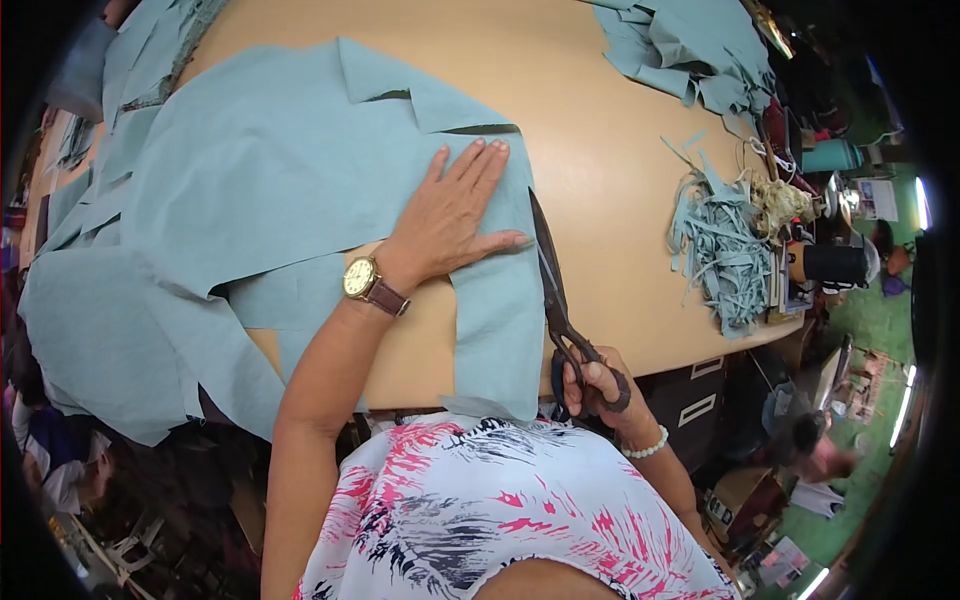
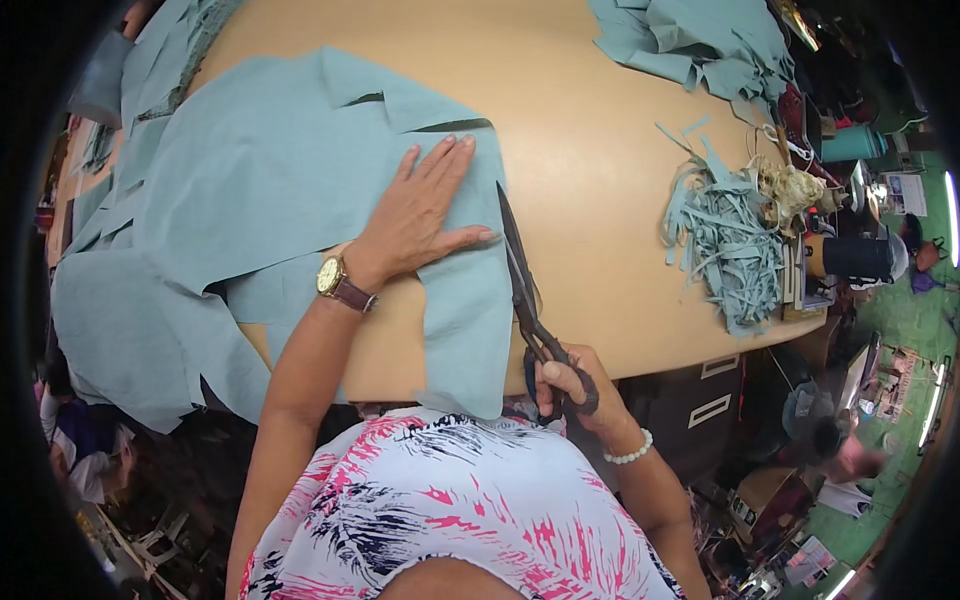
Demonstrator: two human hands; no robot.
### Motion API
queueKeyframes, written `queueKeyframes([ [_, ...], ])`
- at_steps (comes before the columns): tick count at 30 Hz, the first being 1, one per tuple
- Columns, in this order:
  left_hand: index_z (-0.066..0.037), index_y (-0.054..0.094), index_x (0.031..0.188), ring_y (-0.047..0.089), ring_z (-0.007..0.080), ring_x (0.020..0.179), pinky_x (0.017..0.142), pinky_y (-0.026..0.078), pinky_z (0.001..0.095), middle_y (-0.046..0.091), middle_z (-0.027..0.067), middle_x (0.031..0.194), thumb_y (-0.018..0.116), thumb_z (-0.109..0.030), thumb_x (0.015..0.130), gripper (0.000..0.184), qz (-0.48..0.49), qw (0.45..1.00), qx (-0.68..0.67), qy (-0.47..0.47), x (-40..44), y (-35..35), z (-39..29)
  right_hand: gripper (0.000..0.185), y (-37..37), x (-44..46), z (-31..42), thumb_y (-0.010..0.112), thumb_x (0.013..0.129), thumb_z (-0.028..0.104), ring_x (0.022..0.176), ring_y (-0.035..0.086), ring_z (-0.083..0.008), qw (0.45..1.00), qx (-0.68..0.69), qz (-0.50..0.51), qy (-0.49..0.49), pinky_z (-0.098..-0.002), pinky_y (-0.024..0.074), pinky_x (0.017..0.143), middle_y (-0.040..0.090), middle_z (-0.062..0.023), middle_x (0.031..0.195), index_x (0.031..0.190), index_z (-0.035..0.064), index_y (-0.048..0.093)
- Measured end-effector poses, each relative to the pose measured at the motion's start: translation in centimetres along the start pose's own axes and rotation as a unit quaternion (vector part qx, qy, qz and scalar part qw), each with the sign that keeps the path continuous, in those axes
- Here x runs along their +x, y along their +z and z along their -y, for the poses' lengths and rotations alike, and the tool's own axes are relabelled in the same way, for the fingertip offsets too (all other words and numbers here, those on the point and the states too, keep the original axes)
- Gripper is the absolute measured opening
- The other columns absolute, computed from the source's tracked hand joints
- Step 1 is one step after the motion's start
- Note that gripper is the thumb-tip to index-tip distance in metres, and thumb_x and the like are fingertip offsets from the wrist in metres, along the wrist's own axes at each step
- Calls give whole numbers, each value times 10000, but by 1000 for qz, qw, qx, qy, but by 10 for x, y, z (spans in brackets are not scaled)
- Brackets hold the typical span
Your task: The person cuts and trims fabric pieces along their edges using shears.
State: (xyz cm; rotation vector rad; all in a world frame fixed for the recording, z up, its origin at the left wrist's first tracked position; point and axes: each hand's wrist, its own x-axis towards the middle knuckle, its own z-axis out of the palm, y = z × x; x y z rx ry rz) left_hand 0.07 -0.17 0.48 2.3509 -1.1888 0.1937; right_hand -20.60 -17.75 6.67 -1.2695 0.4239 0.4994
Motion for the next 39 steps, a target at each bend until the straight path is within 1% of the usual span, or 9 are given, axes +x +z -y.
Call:
queueKeyframes([
  [3, 61, 270, 1309, 308, 294, 1258, 1035, 211, 459, 347, 179, 1342, 489, -616, 750, 905, 4, 1000, 0, -2, 1, 0, 0, 433, 0, -1, -4, 580, 781, 443, 458, 492, -106, 1000, -14, -9, 10, -212, 389, 440, 507, -52, 549, 724, 22, 498],
  [11, 59, 271, 1306, 312, 294, 1255, 1032, 216, 460, 353, 169, 1340, 507, -612, 737, 910, -2, 1000, -13, 1, 1, -5, 0, 443, 4, 15, 2, 594, 781, 453, 452, 480, -110, 997, 70, -5, -15, -213, 383, 435, 470, -32, 548, 743, 24, 491],
  [12, 49, 252, 1318, 301, 292, 1262, 1035, 210, 463, 339, 167, 1350, 529, -599, 729, 919, 3, 1000, -20, -3, 1, -5, 0, 444, 4, 16, 3, 595, 781, 453, 452, 479, -110, 997, 79, -4, -14, -214, 383, 433, 465, -30, 550, 746, 23, 491],
  [14, 29, 213, 1343, 279, 290, 1277, 1040, 200, 469, 310, 162, 1370, 573, -575, 713, 944, 13, 999, -32, -10, 0, -6, -1, 441, 4, 19, 6, 596, 785, 449, 452, 478, -110, 997, 81, -6, -8, -214, 382, 430, 461, -29, 553, 744, 22, 491],
  [24, 27, 214, 1344, 275, 289, 1279, 1041, 198, 469, 305, 157, 1375, 565, -590, 706, 955, 20, 999, -29, -13, 0, -6, -1, 436, 2, 19, 2, 595, 806, 427, 430, 465, -104, 995, 95, -12, -21, -212, 378, 407, 451, -29, 532, 730, 10, 493],
  [39, 16, 211, 1350, 271, 289, 1283, 1041, 196, 470, 301, 154, 1379, 587, -583, 693, 966, 29, 999, -32, -17, 2, -7, -3, 414, -2, 20, -1, 590, 817, 388, 418, 460, -98, 996, 82, -21, 5, -210, 369, 397, 445, -25, 514, 670, 20, 470],
])
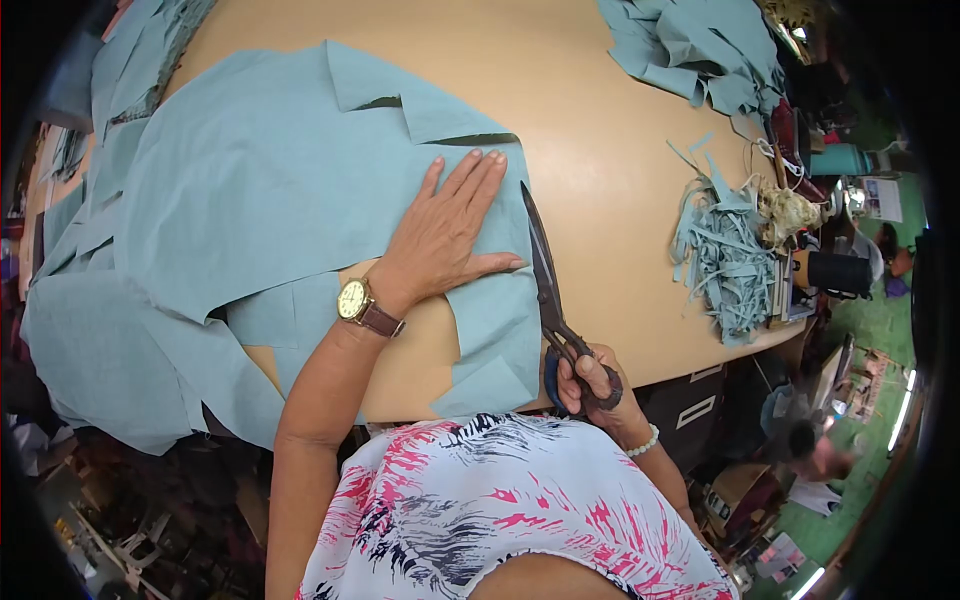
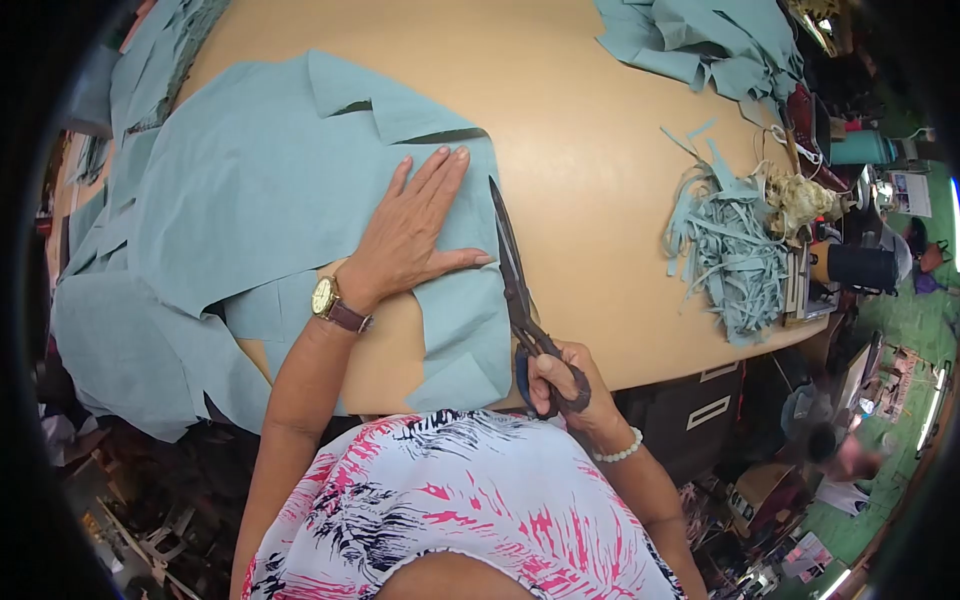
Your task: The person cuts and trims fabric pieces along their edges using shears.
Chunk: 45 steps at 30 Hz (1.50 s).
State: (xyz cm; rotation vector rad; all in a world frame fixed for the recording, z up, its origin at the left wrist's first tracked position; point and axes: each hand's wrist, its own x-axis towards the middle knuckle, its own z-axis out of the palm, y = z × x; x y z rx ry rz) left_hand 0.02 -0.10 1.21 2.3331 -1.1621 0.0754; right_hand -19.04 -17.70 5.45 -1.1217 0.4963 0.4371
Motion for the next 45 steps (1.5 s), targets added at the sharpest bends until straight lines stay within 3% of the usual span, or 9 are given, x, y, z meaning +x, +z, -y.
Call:
queueKeyframes([
  [9, 17, 204, 1351, 278, 302, 1276, 1035, 203, 472, 310, 164, 1371, 600, -577, 686, 976, 4, 1000, 3, 3, 1, -1, 0, 362, 5, -1, 2, 582, 830, 346, 421, 455, -84, 1000, 13, -1, 9, -202, 368, 406, 446, -13, 517, 688, 32, 471],
  [15, 16, 202, 1353, 286, 299, 1274, 1035, 204, 468, 315, 164, 1369, 603, -578, 683, 981, -1, 1000, 1, 7, 1, 0, 0, 381, 8, -1, 8, 606, 807, 373, 411, 431, -92, 998, -55, -11, 38, -209, 359, 390, 428, -21, 523, 713, 30, 470],
  [21, 12, 197, 1356, 284, 294, 1277, 1037, 200, 466, 309, 164, 1372, 610, -571, 680, 983, -7, 1000, -10, 5, 1, 0, 0, 417, 10, 4, 14, 607, 787, 417, 409, 435, -98, 998, -63, -2, 5, -211, 363, 395, 434, -27, 520, 732, 25, 477],
  [24, 12, 197, 1355, 279, 294, 1279, 1038, 197, 468, 305, 164, 1375, 611, -570, 678, 984, -4, 1000, -15, 3, 1, -2, 1, 343, 10, 12, 20, 588, 817, 335, 424, 464, -77, 999, -51, 0, -11, -199, 369, 415, 484, -19, 506, 717, 19, 497],
  [32, 11, 202, 1355, 272, 293, 1283, 1041, 191, 473, 299, 156, 1380, 613, -573, 671, 989, -6, 1000, -19, 0, 0, 0, 1, 327, 12, 18, 19, 571, 837, 311, 421, 457, -80, 1000, -26, -8, -8, -206, 369, 417, 473, -13, 520, 686, 36, 480],
  [35, 35, 230, 1335, 295, 288, 1267, 1036, 206, 468, 323, 160, 1364, 551, -584, 723, 927, -6, 1000, 3, 4, 0, -1, 0, 315, 13, 18, 18, 569, 842, 295, 420, 452, -78, 1000, -19, -17, -6, -205, 366, 414, 464, -9, 519, 685, 37, 480],
  [41, 12, 209, 1353, 250, 283, 1296, 1052, 164, 464, 291, 156, 1386, 522, -432, 804, 772, 5, 1000, -6, -1, -1, 1, 2, 291, 16, 18, 18, 583, 840, 266, 412, 441, -64, 999, -30, -31, 20, -194, 346, 395, 455, 2, 512, 689, 39, 482],
  [45, -9, 344, 1284, 340, 285, 1224, 998, 254, 433, 377, 145, 1321, 518, -295, 828, 566, -8, 1000, 1, -3, 7, -3, 4, 374, 23, 18, 16, 560, 849, 311, 381, 409, -78, 996, -76, -53, 11, -195, 325, 362, 410, -11, 488, 615, 47, 436],
])
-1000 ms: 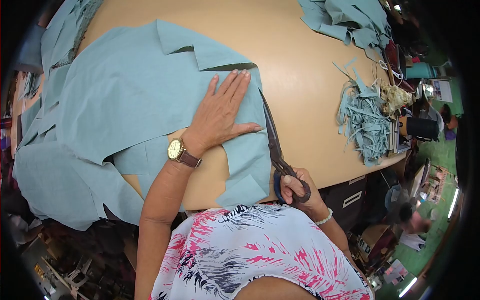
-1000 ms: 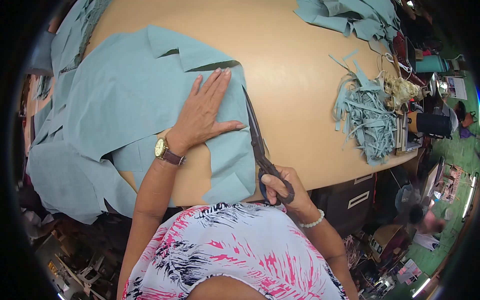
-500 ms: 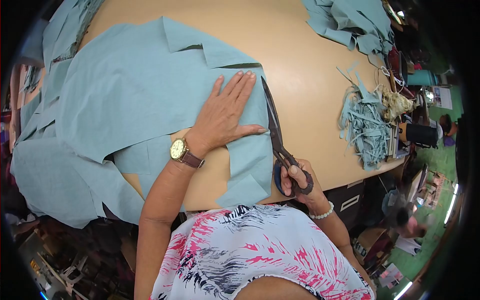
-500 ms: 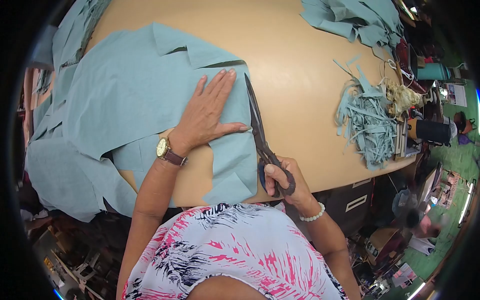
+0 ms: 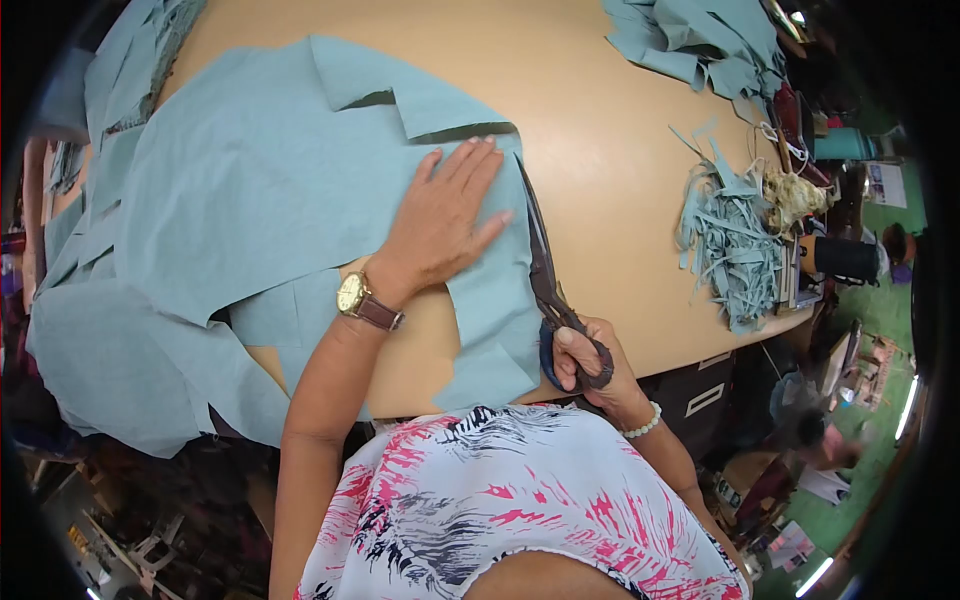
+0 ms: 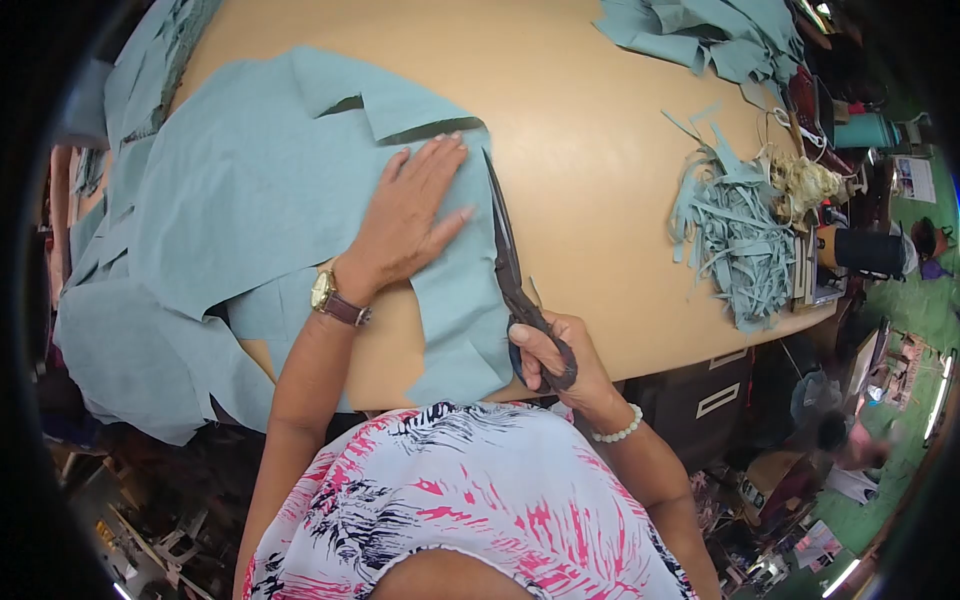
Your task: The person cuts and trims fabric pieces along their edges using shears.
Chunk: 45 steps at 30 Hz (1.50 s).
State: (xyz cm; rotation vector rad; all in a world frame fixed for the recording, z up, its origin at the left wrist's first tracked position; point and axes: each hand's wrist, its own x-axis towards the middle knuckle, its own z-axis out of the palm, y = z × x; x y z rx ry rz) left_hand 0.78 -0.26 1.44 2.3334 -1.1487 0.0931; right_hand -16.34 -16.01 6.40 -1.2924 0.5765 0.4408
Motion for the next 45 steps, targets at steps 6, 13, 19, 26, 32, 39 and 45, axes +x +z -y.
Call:
queueKeyframes([
  [6, -91, 534, 1129, 502, 258, 986, 816, 417, 367, 526, 87, 1095, 505, -130, 827, 306, 20, 998, 52, 4, 65, -16, 41, 299, -3, 0, 0, 597, 841, 257, 405, 426, -60, 996, 87, 27, 6, -196, 336, 388, 443, 10, 500, 659, 48, 482],
  [13, -135, 547, 1127, 496, 266, 1010, 846, 417, 378, 523, 85, 1099, 485, -159, 849, 286, 6, 988, 147, 47, 145, -16, 107, 323, -6, -2, 4, 593, 838, 275, 409, 420, -69, 992, 123, 34, 14, -204, 337, 397, 438, 2, 501, 627, 63, 473],
  [19, -102, 481, 1202, 421, 297, 1153, 945, 351, 408, 463, 130, 1236, 587, -232, 792, 443, -60, 989, 103, 83, 90, -35, 73, 307, -13, 0, 4, 578, 851, 252, 400, 410, -60, 991, 124, 50, 18, -201, 327, 391, 434, 11, 497, 633, 62, 476],
  [26, -80, 551, 1044, 407, 293, 1185, 964, 310, 492, 483, 129, 1207, 657, -253, 740, 365, -10, 1000, -9, 7, 4, -14, 2, 284, -12, 1, 8, 565, 857, 240, 400, 410, -50, 996, 69, 51, 6, -189, 314, 388, 451, 12, 489, 661, 47, 492],
  [32, -30, 508, 810, 493, 290, 1026, 876, 387, 434, 530, 106, 1065, 624, -86, 744, 144, -71, 997, -42, 12, 16, 8, 1, 281, -11, -1, 10, 555, 859, 242, 408, 416, -48, 998, 49, 39, 15, -192, 310, 397, 460, 7, 482, 669, 41, 502],
  [39, -4, 456, 775, 501, 311, 964, 835, 408, 385, 526, 141, 1049, 597, -42, 747, 149, -89, 993, -77, 24, 20, 1, -3, 278, -14, -6, 9, 544, 860, 230, 424, 432, -57, 999, 24, 41, 16, -192, 319, 417, 463, 1, 473, 661, 41, 498],
  [45, -3, 460, 799, 498, 315, 991, 856, 394, 405, 522, 147, 1081, 589, -64, 758, 148, -79, 995, -41, 39, 8, 4, -10, 324, -17, -11, 1, 551, 842, 302, 440, 452, -75, 997, 25, 78, -16, -198, 339, 426, 471, -21, 495, 666, 40, 479],
])
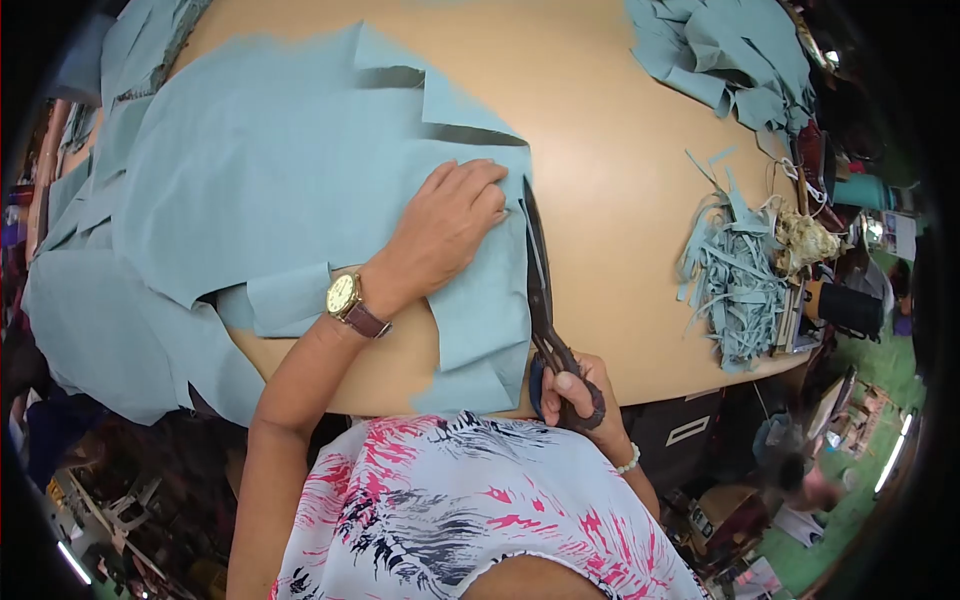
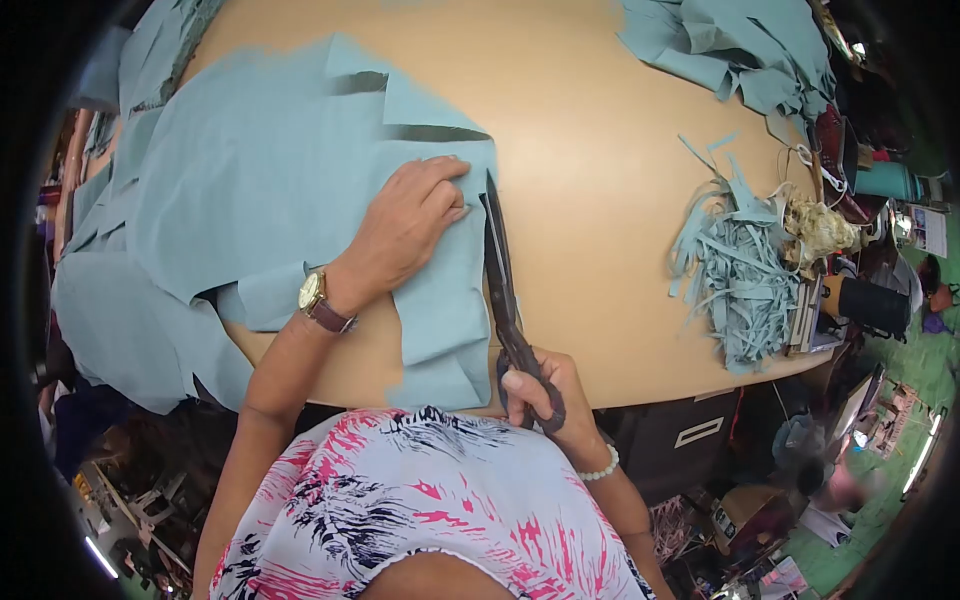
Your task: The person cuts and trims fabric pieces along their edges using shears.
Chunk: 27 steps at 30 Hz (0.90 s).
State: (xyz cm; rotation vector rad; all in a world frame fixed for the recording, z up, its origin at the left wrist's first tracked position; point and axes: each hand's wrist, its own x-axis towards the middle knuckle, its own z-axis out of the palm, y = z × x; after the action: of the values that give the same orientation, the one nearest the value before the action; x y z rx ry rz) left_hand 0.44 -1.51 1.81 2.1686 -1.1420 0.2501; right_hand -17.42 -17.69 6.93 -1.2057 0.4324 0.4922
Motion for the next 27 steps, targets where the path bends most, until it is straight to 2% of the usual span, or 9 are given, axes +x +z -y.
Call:
queueKeyframes([
  [3, -7, 465, 804, 499, 316, 996, 858, 391, 416, 523, 142, 1083, 587, -71, 761, 144, -3, 1000, 11, -2, -5, 3, -5, 376, 2, 1, -1, 545, 833, 363, 459, 473, -87, 999, 35, 0, -10, -203, 366, 431, 475, -36, 533, 675, 31, 469],
  [6, -11, 468, 805, 498, 310, 1009, 867, 389, 416, 525, 134, 1087, 588, -73, 760, 142, -12, 1000, 9, -10, -8, 5, -9, 378, 2, 4, -6, 546, 832, 369, 469, 483, -96, 1000, 18, 0, -13, -208, 378, 433, 476, -40, 545, 695, 24, 473],
  [15, -15, 469, 827, 491, 301, 1044, 899, 376, 435, 524, 123, 1104, 577, -87, 777, 140, -8, 1000, 2, -22, -12, 5, -14, 401, 13, 8, -17, 558, 829, 399, 472, 486, -117, 992, 117, -41, -29, -224, 400, 453, 463, -45, 564, 768, 10, 479],
  [21, -14, 467, 827, 497, 300, 1027, 888, 385, 431, 528, 125, 1098, 564, -87, 788, 127, -4, 1000, -6, -21, -11, 5, -18, 386, 15, 6, -20, 563, 836, 378, 467, 480, -115, 992, 108, -53, -36, -225, 389, 436, 457, -43, 559, 742, 14, 474],
  [27, -13, 517, 901, 503, 312, 992, 862, 397, 392, 536, 110, 1106, 528, -128, 821, 141, 58, 998, -24, -7, 9, 2, 9, 374, 20, 6, -25, 547, 855, 355, 465, 477, -115, 989, 130, -55, -40, -220, 382, 428, 453, -42, 552, 725, 12, 470],
])
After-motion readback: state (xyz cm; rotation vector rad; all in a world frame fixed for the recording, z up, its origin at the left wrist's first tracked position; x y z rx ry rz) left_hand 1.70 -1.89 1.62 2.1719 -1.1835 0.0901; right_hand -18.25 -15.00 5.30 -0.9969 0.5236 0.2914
